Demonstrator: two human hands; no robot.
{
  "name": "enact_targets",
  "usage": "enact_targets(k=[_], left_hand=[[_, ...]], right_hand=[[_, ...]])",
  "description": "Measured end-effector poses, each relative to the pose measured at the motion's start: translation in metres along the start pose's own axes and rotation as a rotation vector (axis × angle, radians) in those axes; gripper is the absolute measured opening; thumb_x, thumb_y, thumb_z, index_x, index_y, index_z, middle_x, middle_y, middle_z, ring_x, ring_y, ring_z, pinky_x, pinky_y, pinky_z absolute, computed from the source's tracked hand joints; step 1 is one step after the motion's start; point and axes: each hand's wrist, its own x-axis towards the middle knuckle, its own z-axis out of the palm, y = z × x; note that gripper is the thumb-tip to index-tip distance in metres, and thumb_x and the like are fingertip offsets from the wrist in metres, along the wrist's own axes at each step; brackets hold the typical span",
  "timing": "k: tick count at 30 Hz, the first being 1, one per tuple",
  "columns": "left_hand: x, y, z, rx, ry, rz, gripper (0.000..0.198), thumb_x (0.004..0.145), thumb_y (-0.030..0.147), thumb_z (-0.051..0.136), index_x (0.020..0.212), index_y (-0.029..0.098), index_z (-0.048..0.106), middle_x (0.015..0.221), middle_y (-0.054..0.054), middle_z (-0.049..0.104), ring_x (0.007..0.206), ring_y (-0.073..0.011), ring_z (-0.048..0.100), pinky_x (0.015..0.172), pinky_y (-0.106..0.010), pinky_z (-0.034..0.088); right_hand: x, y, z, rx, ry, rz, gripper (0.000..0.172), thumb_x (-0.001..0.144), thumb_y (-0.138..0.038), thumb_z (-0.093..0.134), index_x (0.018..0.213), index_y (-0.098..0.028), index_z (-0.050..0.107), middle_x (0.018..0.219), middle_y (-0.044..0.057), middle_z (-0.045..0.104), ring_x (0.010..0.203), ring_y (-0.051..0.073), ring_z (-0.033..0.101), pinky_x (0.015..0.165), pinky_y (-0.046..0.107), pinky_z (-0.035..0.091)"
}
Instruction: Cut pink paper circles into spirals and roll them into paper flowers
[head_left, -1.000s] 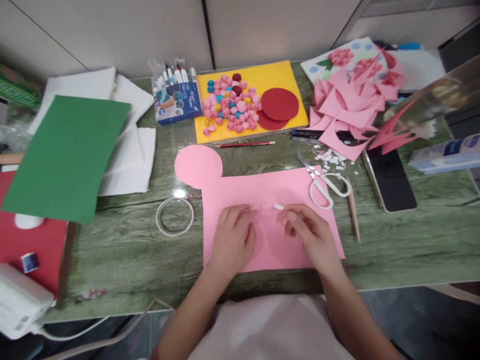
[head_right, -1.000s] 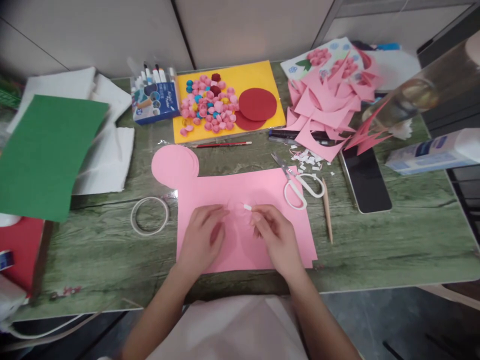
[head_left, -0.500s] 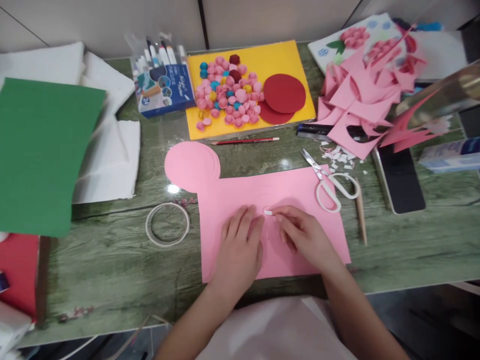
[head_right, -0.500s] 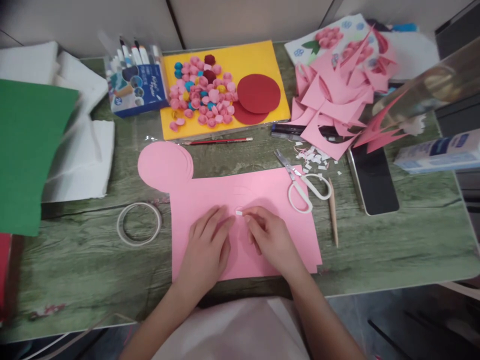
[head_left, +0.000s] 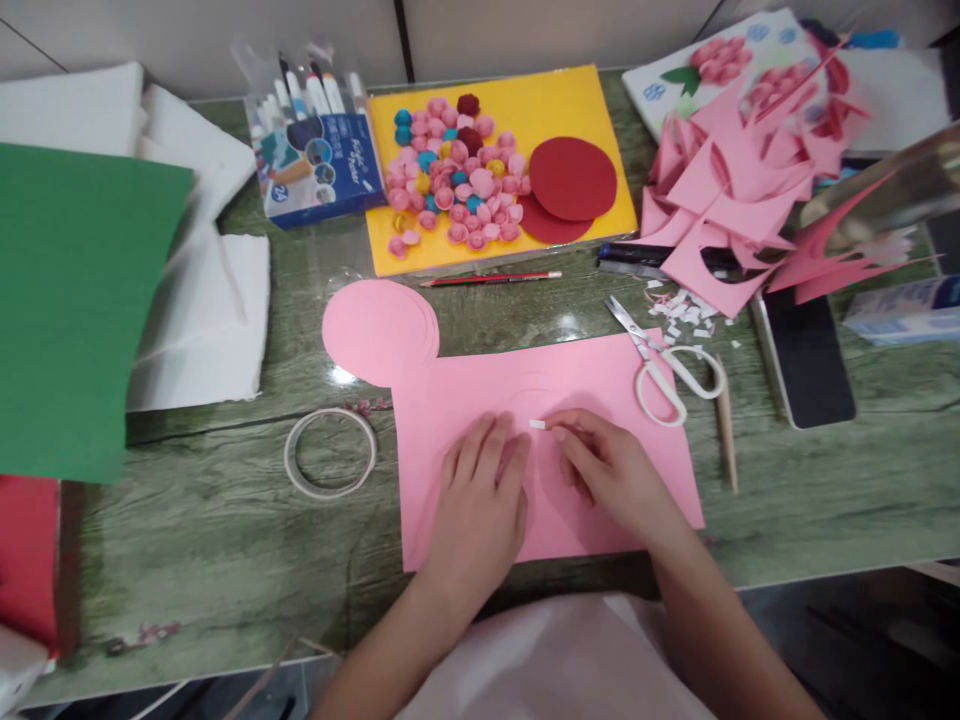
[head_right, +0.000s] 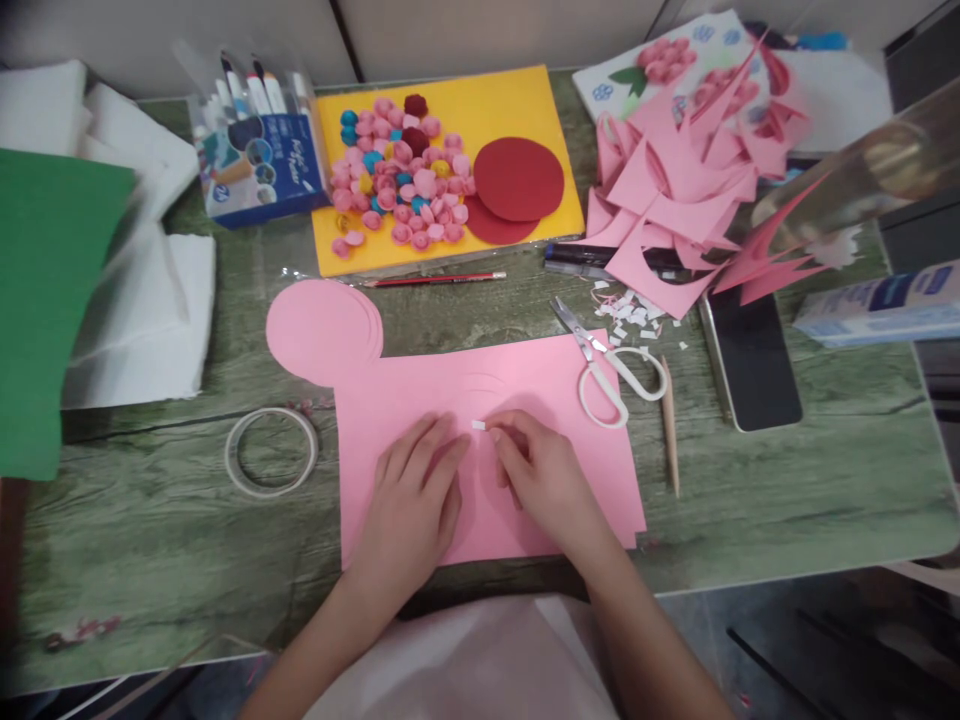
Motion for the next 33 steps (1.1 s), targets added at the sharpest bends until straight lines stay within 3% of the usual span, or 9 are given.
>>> enact_targets(k=[8, 13, 17, 23, 25, 30, 33], left_hand=[[0.0, 0.002, -0.002, 0.017, 0.008, 0.0, 0.038, 0.086, 0.017, 0.04, 0.123, 0.015, 0.048, 0.136, -0.01, 0.042, 0.128, -0.0258, 0.033, 0.101, -0.044, 0.034], [0.003, 0.005, 0.003, 0.071, 0.03, -0.019, 0.043, 0.088, 0.033, 0.041, 0.129, 0.02, 0.044, 0.135, -0.01, 0.044, 0.126, -0.0278, 0.036, 0.099, -0.045, 0.036], [0.004, 0.012, 0.011, 0.158, 0.046, -0.053, 0.045, 0.088, 0.035, 0.041, 0.13, 0.02, 0.043, 0.136, -0.011, 0.043, 0.128, -0.0293, 0.034, 0.1, -0.046, 0.034], [0.002, 0.024, 0.013, 0.275, 0.08, -0.07, 0.045, 0.088, 0.03, 0.042, 0.131, 0.015, 0.042, 0.139, -0.013, 0.039, 0.133, -0.0319, 0.025, 0.105, -0.052, 0.025], [0.003, 0.025, 0.012, 0.287, 0.09, -0.071, 0.045, 0.088, 0.03, 0.041, 0.13, 0.016, 0.042, 0.139, -0.013, 0.039, 0.134, -0.0324, 0.024, 0.106, -0.054, 0.023], [0.004, 0.025, 0.012, 0.288, 0.089, -0.066, 0.045, 0.088, 0.029, 0.04, 0.131, 0.016, 0.042, 0.14, -0.012, 0.039, 0.134, -0.0319, 0.022, 0.107, -0.055, 0.021], [0.004, 0.025, 0.011, 0.291, 0.076, -0.059, 0.044, 0.088, 0.026, 0.04, 0.131, 0.015, 0.042, 0.14, -0.012, 0.038, 0.135, -0.0317, 0.021, 0.108, -0.055, 0.02]], right_hand=[[0.001, -0.002, 0.004, -0.23, 0.094, -0.07, 0.023, 0.087, -0.034, 0.043, 0.095, -0.018, 0.058, 0.052, -0.004, 0.052, 0.044, 0.011, 0.051, 0.05, 0.022, 0.04], [0.001, -0.001, 0.004, -0.282, 0.114, -0.094, 0.022, 0.087, -0.032, 0.042, 0.092, -0.018, 0.058, 0.058, -0.002, 0.057, 0.047, 0.011, 0.052, 0.051, 0.023, 0.041], [-0.001, -0.001, 0.001, -0.15, 0.061, -0.042, 0.028, 0.088, -0.035, 0.039, 0.098, -0.017, 0.058, 0.053, -0.004, 0.054, 0.041, 0.01, 0.049, 0.046, 0.022, 0.04], [-0.013, -0.005, -0.012, 0.128, -0.146, 0.073, 0.041, 0.087, -0.037, 0.041, 0.118, -0.013, 0.051, 0.047, -0.006, 0.05, 0.038, 0.009, 0.045, 0.037, 0.019, 0.037], [-0.021, -0.005, -0.02, 0.116, -0.116, 0.088, 0.042, 0.086, -0.036, 0.042, 0.121, -0.015, 0.049, 0.048, -0.006, 0.051, 0.039, 0.009, 0.045, 0.037, 0.019, 0.037], [-0.039, -0.001, -0.024, -0.135, -0.034, -0.041, 0.039, 0.088, -0.032, 0.039, 0.124, -0.019, 0.049, 0.049, -0.005, 0.054, 0.042, 0.01, 0.048, 0.041, 0.019, 0.041], [-0.038, 0.008, -0.007, -0.529, 0.042, -0.27, 0.038, 0.089, -0.023, 0.037, 0.124, -0.02, 0.05, 0.084, 0.005, 0.069, 0.066, 0.014, 0.063, 0.06, 0.024, 0.048]])
